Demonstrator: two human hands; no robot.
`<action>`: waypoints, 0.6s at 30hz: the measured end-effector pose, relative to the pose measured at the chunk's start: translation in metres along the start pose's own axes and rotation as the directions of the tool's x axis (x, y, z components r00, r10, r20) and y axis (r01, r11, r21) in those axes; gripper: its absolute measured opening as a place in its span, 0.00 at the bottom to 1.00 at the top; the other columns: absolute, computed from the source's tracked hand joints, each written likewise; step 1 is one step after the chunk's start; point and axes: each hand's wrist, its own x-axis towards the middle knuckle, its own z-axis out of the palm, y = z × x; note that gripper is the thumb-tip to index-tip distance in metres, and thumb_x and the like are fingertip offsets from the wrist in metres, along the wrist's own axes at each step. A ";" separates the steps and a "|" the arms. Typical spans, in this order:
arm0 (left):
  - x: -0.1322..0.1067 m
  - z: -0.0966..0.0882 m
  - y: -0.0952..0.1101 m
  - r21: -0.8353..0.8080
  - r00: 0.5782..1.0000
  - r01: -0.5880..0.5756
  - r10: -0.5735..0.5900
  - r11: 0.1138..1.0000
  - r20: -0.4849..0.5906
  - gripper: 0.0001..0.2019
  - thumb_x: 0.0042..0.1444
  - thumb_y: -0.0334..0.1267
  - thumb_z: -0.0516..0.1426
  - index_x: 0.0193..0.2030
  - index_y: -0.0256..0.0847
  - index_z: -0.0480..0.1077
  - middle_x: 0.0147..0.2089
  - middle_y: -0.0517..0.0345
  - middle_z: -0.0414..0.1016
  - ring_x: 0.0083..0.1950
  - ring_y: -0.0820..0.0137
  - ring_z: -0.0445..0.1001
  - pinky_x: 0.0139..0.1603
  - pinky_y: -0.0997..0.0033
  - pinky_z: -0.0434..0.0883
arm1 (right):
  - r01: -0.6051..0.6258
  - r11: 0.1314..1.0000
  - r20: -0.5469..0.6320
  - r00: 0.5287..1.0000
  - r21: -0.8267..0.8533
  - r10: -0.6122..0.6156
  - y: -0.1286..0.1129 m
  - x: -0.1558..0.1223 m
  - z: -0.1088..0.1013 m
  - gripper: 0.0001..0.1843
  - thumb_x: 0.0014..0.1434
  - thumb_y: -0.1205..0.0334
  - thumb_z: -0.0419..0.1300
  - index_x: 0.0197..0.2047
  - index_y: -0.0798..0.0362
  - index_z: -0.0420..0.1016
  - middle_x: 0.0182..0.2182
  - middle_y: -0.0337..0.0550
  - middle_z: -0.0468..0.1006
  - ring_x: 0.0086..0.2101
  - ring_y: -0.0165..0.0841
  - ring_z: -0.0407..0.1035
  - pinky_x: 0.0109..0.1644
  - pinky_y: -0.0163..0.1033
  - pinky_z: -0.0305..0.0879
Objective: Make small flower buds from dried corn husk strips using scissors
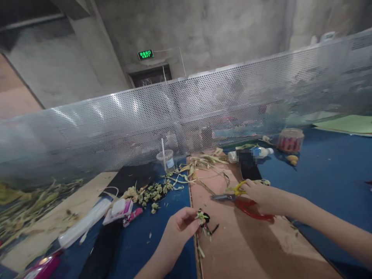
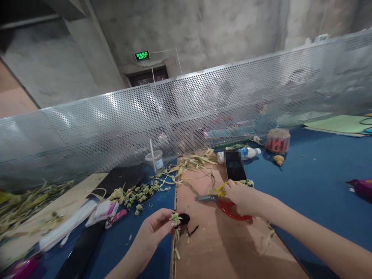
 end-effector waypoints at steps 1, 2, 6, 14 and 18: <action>0.000 0.000 0.001 0.021 1.000 -0.003 0.003 1.000 0.001 0.09 0.46 0.39 0.60 0.32 0.36 0.72 0.30 0.56 0.73 0.31 0.73 0.68 0.34 0.75 0.66 | 0.025 1.000 0.041 0.999 -0.012 -0.025 -0.001 0.000 -0.002 0.23 0.36 0.77 0.54 0.39 0.57 0.71 0.36 0.53 0.71 0.34 0.38 0.67 0.35 0.38 0.62; 0.000 0.000 0.001 0.040 1.000 -0.003 0.003 0.999 0.004 0.10 0.47 0.40 0.60 0.33 0.36 0.72 0.31 0.56 0.73 0.31 0.72 0.68 0.34 0.75 0.66 | 0.040 0.999 0.064 0.997 -0.025 -0.038 -0.002 0.001 -0.004 0.24 0.37 0.77 0.54 0.41 0.58 0.71 0.38 0.54 0.70 0.37 0.40 0.67 0.36 0.39 0.62; 0.003 -0.005 -0.003 0.054 1.000 0.002 -0.002 0.999 -0.004 0.10 0.48 0.40 0.59 0.34 0.36 0.71 0.32 0.55 0.73 0.31 0.72 0.68 0.34 0.74 0.66 | 0.041 0.999 -0.009 0.999 -0.019 -0.041 0.000 0.003 -0.015 0.15 0.43 0.68 0.57 0.38 0.57 0.70 0.39 0.54 0.69 0.37 0.43 0.66 0.35 0.41 0.64; 0.008 -0.010 -0.007 -0.021 0.997 -0.046 0.045 0.999 -0.056 0.10 0.47 0.39 0.60 0.35 0.36 0.69 0.33 0.55 0.74 0.30 0.73 0.70 0.34 0.72 0.69 | -0.130 0.983 -0.199 0.968 0.130 0.155 0.006 0.007 -0.030 0.16 0.49 0.54 0.56 0.40 0.55 0.66 0.39 0.51 0.70 0.39 0.42 0.67 0.38 0.42 0.63; 0.009 -0.010 -0.008 -0.028 0.987 -0.102 0.098 0.994 -0.130 0.11 0.46 0.40 0.60 0.34 0.36 0.69 0.31 0.57 0.73 0.30 0.72 0.70 0.34 0.71 0.70 | -0.161 0.903 -0.135 0.964 0.397 0.231 -0.007 0.007 -0.034 0.17 0.52 0.51 0.54 0.39 0.55 0.65 0.37 0.50 0.72 0.36 0.40 0.68 0.37 0.40 0.64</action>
